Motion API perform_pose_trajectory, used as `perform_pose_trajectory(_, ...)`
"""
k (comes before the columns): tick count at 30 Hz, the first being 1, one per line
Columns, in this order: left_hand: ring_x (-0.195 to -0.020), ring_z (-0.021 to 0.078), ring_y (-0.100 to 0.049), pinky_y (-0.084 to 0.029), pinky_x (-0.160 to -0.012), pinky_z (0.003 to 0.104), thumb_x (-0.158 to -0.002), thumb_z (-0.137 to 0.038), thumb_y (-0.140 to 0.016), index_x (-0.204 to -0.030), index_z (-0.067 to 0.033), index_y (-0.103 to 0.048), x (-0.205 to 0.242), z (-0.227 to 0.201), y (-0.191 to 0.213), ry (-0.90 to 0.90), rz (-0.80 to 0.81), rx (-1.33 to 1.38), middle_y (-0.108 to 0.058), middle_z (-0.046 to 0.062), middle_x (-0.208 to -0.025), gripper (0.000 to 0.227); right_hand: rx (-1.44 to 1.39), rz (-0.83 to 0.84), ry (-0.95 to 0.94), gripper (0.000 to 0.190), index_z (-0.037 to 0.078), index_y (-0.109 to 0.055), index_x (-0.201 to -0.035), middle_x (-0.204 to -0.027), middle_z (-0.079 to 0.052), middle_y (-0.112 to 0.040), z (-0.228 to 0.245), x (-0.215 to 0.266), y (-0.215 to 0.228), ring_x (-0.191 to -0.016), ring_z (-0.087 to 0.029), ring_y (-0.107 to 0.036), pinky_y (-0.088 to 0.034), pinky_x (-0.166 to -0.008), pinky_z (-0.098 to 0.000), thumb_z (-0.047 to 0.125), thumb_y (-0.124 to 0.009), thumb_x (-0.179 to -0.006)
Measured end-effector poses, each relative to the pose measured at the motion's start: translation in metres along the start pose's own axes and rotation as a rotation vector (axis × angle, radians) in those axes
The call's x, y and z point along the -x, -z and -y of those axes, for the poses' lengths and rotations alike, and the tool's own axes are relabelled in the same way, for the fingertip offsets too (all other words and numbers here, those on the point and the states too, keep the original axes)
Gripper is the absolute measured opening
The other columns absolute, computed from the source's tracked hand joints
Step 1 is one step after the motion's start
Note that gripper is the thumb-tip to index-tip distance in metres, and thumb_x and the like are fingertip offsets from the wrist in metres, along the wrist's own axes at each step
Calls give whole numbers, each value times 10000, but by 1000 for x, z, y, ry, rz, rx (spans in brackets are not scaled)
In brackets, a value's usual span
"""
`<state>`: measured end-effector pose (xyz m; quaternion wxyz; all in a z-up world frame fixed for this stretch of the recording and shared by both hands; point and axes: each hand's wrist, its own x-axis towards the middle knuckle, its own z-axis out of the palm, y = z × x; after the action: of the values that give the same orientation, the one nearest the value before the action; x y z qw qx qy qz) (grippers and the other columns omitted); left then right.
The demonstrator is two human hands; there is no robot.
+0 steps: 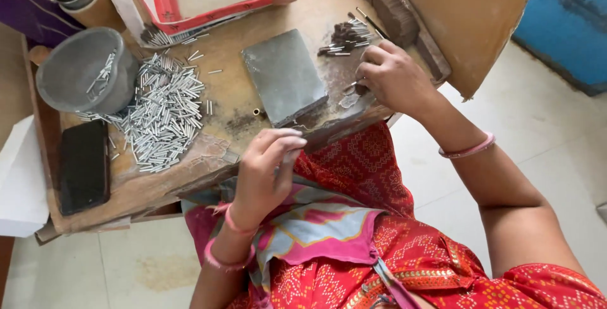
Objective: Applying white powder to small metal pins and arranging them on a brush holder at a workbench.
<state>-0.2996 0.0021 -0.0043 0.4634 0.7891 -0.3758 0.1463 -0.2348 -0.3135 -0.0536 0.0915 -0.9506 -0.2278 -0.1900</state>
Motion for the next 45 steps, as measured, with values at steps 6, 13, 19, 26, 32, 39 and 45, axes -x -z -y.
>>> perform_pose_trajectory(6,-1008,327,-662,-527,-941,419,-918,47,-644,-1078,-34,-667,-32,19,-54,-134,-25,-11,-685,118,-1061,181,68,-274,136,83,50,-681,-924,-1165,-109,-692,6,-43,-16,-1078,-324,-607,-492,-990,-417,89,-727,-867)
perform_pose_trajectory(13,-1065,353,-627,-488,-1034,477,-873,27,-643,-1103,-36,-649,-35,40,-70,-137,-92,-145,-672,127,-1081,238,-207,-138,45,121,6,-656,-981,-1068,-120,-672,8,-13,-12,-1031,-336,-607,-514,-922,-431,3,-725,-882)
perform_pose_trajectory(19,-1197,339,-583,-380,-1178,551,-878,-21,-663,-1141,-49,-641,-45,41,-104,-103,-76,-258,-628,122,-1193,265,-482,-272,-119,124,-10,-664,-1015,-1197,-143,-681,14,29,10,-1075,-290,-662,-567,-851,-364,-80,-698,-919)
perform_pose_trajectory(26,-1341,364,-491,-297,-1222,573,-912,-105,-642,-1249,1,-640,-64,48,-137,-54,-27,-519,-571,186,-1361,353,-454,-368,-250,206,-18,-687,-1110,-1137,-166,-642,8,33,5,-975,-260,-689,-561,-823,-334,-113,-676,-927)
perform_pose_trajectory(32,-1347,368,-498,-319,-1219,566,-910,-107,-631,-1206,-11,-666,-66,54,-140,-54,0,-553,-574,185,-1371,313,-305,-269,-175,170,3,-711,-1074,-1048,-160,-634,0,7,-2,-872,-269,-665,-546,-775,-367,-52,-734,-915)
perform_pose_trajectory(39,-1325,383,-509,-349,-1203,547,-911,-82,-642,-1193,-11,-651,-61,52,-137,-60,-30,-482,-567,195,-1352,291,-519,-214,-464,160,-11,-706,-1084,-1005,-133,-690,1,-8,17,-670,-288,-641,-502,-619,-404,-48,-693,-929)
perform_pose_trajectory(45,-1348,374,-506,-359,-1218,524,-921,-81,-649,-1303,-20,-560,-59,54,-139,-18,-50,-470,-552,186,-1386,397,-172,-307,-241,132,16,-690,-1015,-1021,-135,-653,5,16,-3,-909,-339,-676,-552,-789,-416,-28,-753,-907)
